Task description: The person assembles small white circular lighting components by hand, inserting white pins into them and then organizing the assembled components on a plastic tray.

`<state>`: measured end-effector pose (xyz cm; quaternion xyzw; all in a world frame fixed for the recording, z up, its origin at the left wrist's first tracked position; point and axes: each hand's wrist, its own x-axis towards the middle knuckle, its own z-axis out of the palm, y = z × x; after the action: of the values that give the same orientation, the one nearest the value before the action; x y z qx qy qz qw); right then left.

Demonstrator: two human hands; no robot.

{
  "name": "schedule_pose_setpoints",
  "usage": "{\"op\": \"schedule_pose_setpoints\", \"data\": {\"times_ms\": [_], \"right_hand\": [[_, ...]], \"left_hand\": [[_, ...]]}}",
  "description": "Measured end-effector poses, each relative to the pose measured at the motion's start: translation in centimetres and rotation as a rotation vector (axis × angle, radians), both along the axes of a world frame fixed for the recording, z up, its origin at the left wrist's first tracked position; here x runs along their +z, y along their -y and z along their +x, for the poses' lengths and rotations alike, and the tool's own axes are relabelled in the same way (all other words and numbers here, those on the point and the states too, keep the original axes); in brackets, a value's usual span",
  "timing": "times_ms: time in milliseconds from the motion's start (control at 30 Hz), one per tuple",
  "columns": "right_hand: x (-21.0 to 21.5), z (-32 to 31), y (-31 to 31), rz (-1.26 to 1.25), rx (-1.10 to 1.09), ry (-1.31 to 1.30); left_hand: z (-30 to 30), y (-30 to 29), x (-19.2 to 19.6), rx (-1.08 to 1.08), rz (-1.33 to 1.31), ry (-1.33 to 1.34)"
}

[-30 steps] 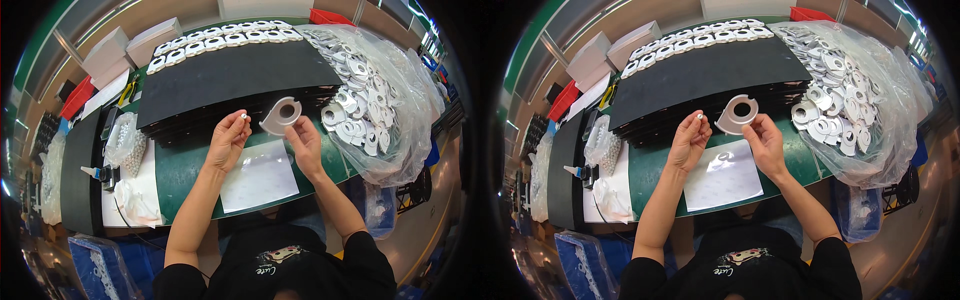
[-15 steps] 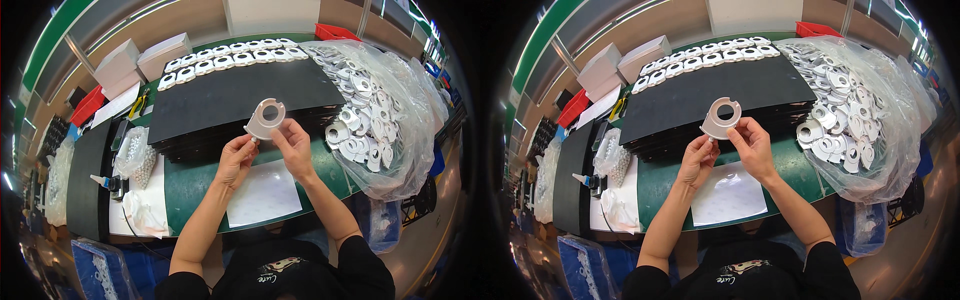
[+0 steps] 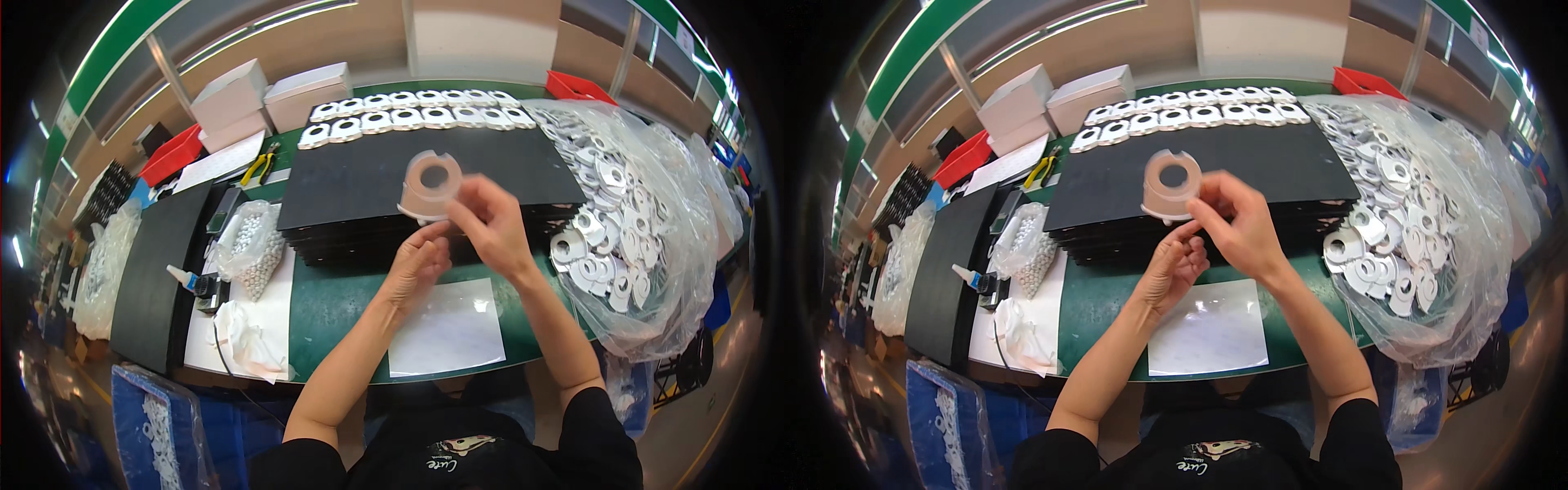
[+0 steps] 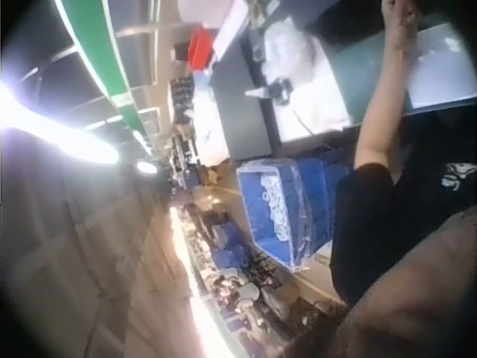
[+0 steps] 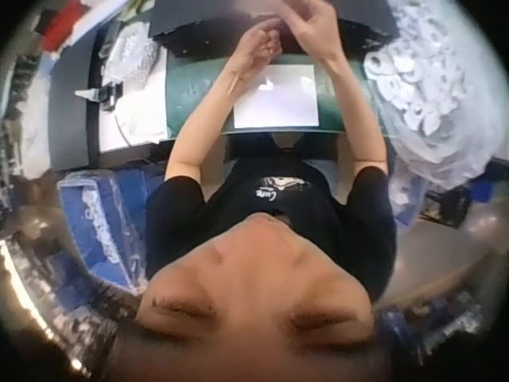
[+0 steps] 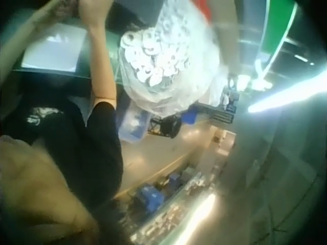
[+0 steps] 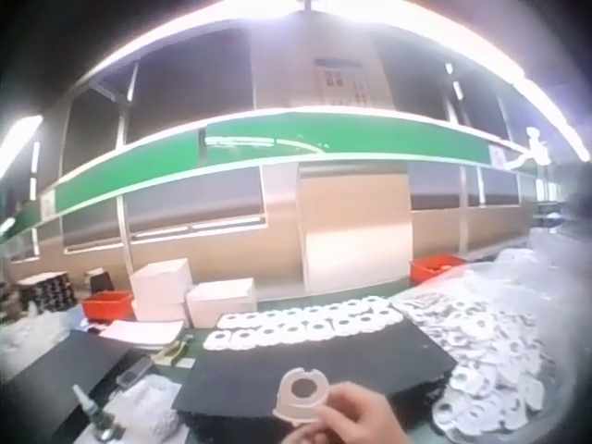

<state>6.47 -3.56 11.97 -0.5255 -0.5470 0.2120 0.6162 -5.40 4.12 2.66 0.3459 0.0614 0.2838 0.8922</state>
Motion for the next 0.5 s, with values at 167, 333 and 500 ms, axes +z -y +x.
{"op": "schedule_pose_setpoints", "data": {"times_ms": [167, 333, 500], "right_hand": [[5.2, -4.3, -10.4, -0.027, 0.009, 0.3], [5.6, -7.6, -18.8, -0.49, 0.203, -0.015], [3.8, -9.9, -24.2, -0.477, 0.119, -0.056]], "left_hand": [[-3.2, -0.7, 1.3, -0.087, -0.077, -0.001], [-4.1, -0.6, 2.4, -0.117, -0.119, 0.007], [-5.3, -1.0, 2.3, -0.137, -0.087, -0.003]]}}
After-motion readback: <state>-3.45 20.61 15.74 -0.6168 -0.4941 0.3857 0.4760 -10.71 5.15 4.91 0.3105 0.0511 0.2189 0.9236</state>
